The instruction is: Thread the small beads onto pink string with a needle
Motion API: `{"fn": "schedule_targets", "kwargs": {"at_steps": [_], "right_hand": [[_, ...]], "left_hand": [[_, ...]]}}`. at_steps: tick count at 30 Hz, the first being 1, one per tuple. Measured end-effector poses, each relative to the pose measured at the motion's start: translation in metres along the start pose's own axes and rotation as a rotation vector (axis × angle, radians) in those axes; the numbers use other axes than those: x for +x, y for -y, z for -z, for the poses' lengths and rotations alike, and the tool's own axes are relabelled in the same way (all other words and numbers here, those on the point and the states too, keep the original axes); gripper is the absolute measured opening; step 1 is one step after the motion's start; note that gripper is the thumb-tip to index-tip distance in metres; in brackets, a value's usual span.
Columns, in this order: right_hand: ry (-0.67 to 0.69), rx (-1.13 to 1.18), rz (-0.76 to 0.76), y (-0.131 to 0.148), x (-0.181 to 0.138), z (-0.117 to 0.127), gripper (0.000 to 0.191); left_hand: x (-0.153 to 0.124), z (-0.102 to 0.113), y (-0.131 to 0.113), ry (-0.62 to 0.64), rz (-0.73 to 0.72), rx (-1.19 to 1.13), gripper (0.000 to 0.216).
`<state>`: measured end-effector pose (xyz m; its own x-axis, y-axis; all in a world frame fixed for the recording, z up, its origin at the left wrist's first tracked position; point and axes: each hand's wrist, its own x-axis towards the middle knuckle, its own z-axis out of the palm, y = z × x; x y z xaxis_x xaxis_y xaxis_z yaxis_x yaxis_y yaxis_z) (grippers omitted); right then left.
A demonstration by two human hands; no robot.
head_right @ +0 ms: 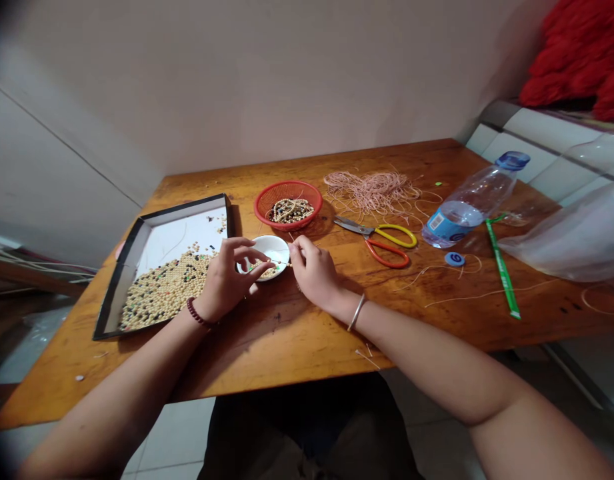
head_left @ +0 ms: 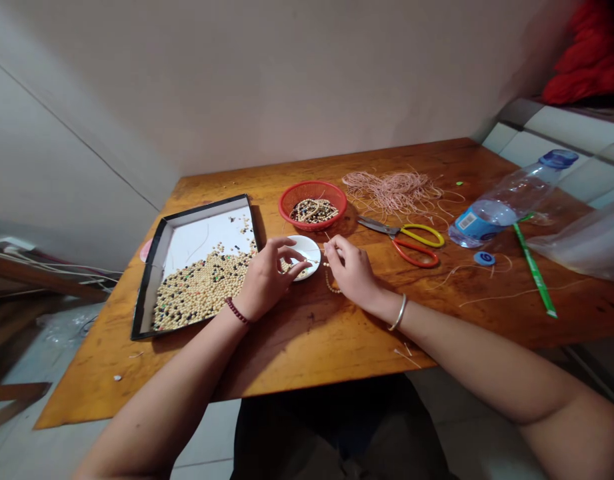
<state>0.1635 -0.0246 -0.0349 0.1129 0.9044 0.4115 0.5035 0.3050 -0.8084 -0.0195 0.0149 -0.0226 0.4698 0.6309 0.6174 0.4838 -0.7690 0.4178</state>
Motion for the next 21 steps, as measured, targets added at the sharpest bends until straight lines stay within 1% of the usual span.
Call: {"fn": "schedule_targets", "kwargs": {"at_steps": [11,21], "right_hand": [[-0.017,-0.008,-0.008,0.002,0.0001,0.0019,0.027],[-0.032,-0.006,-0.005,0.0009,0.0004,0.0013,0.027]], "left_hand": [[0.0026,0.0013,-0.004,0.006,0.021,-0.146,0.04],[0.0022,-0.0001,-0.0045,0.012,0.04,-0.152,0.036]]}}
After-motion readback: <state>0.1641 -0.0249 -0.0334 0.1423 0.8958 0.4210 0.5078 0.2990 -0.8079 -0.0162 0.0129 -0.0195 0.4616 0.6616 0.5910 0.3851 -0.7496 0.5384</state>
